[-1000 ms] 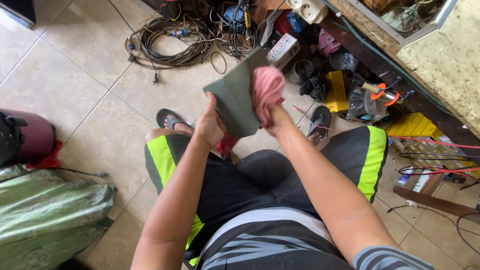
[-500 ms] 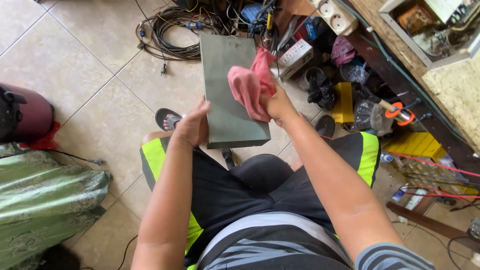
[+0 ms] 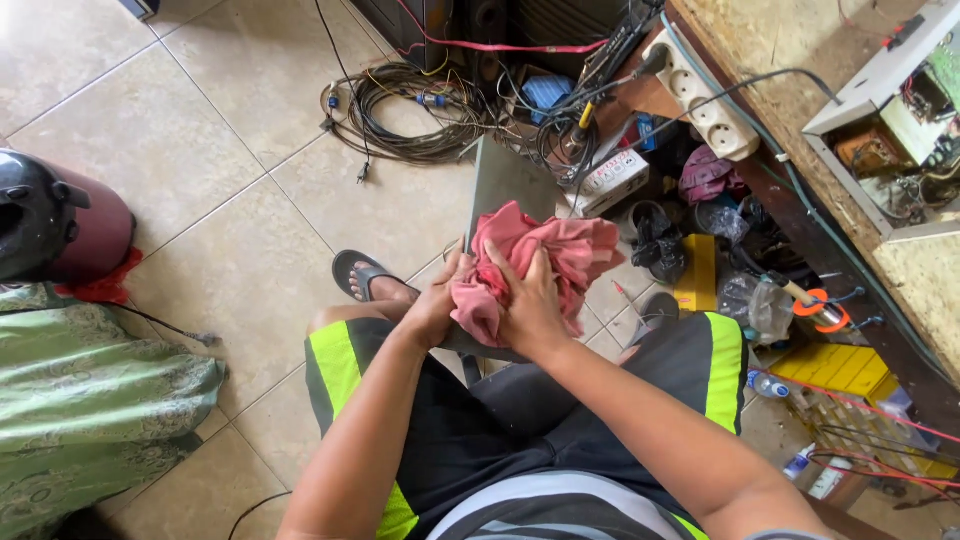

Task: Cleaning a metal cover and screwing it onto an electronic amplifier chassis using a power drill.

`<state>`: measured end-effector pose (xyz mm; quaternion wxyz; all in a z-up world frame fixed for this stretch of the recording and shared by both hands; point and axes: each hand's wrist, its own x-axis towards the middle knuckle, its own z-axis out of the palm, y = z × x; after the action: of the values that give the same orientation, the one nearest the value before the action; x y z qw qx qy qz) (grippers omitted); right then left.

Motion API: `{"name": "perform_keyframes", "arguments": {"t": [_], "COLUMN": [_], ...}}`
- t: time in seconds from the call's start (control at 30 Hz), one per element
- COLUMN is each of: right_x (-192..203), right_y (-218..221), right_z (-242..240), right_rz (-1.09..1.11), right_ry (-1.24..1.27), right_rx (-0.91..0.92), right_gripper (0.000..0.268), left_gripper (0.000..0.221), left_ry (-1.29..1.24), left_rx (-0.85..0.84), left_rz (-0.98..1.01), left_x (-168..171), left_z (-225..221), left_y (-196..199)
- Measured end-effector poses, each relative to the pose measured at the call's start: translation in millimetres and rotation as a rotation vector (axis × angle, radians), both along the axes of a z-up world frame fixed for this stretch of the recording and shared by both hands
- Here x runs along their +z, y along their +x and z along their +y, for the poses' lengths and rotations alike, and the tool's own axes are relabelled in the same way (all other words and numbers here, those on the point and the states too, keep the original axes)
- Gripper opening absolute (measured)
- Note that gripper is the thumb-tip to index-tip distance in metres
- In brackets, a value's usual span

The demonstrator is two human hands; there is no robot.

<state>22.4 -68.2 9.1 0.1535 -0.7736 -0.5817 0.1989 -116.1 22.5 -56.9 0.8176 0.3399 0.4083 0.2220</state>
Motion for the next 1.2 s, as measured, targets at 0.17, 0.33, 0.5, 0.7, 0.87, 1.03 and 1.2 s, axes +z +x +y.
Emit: {"name": "perform_keyframes", "arguments": {"t": [0.17,0.33,0.5,0.7,0.87,1.03,1.2], "right_x": [3.1,-72.6,-78.9,-46.2,-76.5,-72.8,-105.0], "right_y": [-7.0,12.6,30.6,60.3,90.0,100.2,142.6], "right_z": [45.4,103.2,179.7,231.7,234.8,192.3,148.1], "right_rz": [0.149,0.225,0.309,0.185,0.227,0.293,0.227], "right_ry": [0.049,0.166,-0.112,-0.178,-0.180,-0.184,-0.230], "right_rx": [0.029,-0.274,-0.526,-0.563,-0.501,-0.601,-0.849], "right_gripper": [0.072,0.075,0.071,0.071,0.067,0.059,0.040], "left_gripper": [0.071,0.091,0.107,0.107,0.102,0.093,0.092], "left_ry": [0.315,0.561,0.375,0.281,0.179,0.098,-0.033], "left_rx": [0.039,-0.068,-0.182,-0.220,-0.199,-0.167,-0.137], "left_rz": [-0.049,-0.042,0.016,-0.098,-0.078,-0.013,0.035], "left_x": [-67.2,-41.6,-18.0,-22.0,17.5,28.2,57.5], "left_z": [21.1,-2.9,3.8,-1.8,-2.5,-4.9,2.0], "left_y": [-25.0,5.1,-13.4,-28.7,-37.1,-31.9,-30.6]}}
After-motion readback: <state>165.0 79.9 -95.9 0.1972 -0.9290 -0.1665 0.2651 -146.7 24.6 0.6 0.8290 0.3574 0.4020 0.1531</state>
